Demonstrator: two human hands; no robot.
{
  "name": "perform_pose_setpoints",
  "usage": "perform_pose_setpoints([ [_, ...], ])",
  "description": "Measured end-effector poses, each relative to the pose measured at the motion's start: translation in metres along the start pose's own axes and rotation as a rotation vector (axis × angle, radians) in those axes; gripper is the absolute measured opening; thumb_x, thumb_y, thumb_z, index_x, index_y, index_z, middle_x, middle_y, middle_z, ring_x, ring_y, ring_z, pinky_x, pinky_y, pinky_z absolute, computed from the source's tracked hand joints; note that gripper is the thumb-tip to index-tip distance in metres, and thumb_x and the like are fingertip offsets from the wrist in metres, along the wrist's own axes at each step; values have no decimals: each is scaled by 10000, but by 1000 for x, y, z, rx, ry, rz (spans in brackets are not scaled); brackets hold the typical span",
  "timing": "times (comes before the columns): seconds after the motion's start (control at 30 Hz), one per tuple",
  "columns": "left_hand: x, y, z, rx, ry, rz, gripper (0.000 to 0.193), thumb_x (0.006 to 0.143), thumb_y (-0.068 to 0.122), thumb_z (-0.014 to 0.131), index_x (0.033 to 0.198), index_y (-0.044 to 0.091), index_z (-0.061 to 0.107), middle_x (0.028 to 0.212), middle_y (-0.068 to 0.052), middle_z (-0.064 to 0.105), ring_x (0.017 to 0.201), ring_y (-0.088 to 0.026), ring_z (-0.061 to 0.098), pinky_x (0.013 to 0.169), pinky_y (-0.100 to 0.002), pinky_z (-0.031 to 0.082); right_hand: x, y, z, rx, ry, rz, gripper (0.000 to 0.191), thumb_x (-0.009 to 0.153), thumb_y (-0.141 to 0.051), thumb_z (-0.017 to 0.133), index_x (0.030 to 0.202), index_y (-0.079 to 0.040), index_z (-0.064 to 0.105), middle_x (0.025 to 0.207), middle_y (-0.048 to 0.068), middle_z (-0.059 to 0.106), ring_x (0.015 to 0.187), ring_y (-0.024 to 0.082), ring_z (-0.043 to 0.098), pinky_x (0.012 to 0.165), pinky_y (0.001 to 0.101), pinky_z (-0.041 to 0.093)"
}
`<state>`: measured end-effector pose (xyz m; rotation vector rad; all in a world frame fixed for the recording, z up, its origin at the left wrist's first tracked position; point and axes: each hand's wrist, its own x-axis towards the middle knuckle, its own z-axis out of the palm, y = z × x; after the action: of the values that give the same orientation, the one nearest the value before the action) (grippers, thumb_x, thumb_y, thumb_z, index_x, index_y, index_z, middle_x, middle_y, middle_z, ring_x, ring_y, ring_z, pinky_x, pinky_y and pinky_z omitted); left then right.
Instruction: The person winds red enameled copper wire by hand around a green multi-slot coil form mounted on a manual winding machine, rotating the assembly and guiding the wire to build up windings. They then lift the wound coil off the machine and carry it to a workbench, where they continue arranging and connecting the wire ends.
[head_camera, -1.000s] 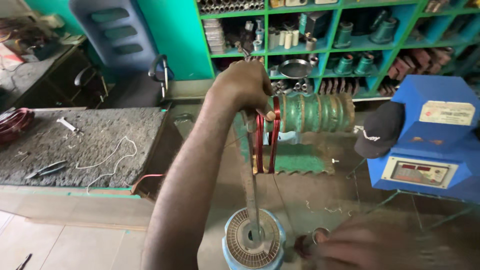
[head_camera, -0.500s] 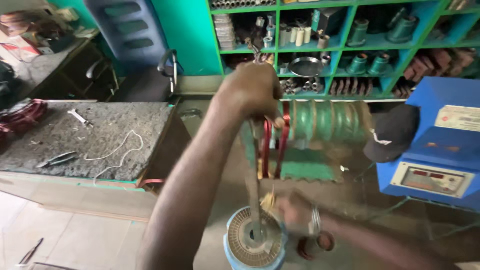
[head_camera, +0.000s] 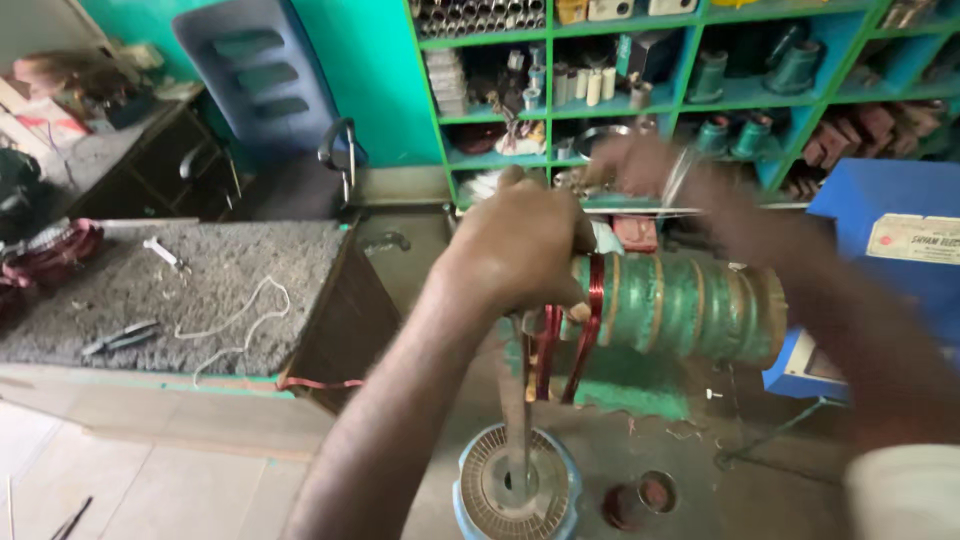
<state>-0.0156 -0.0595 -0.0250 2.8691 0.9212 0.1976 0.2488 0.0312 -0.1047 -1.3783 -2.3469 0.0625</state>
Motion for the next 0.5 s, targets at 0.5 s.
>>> perform_pose_setpoints([
  [0.5, 43, -24, -11, -8, 36, -98, 450, 515, 313, 966, 940, 245, 836, 915, -70, 784, 906, -259, 740, 871, -399, 578, -108, -102, -121, -377, -145, -187, 380, 789, -159, 678, 1165, -106, 689, 1013, 86, 719, 891, 244, 669, 759, 409, 520],
])
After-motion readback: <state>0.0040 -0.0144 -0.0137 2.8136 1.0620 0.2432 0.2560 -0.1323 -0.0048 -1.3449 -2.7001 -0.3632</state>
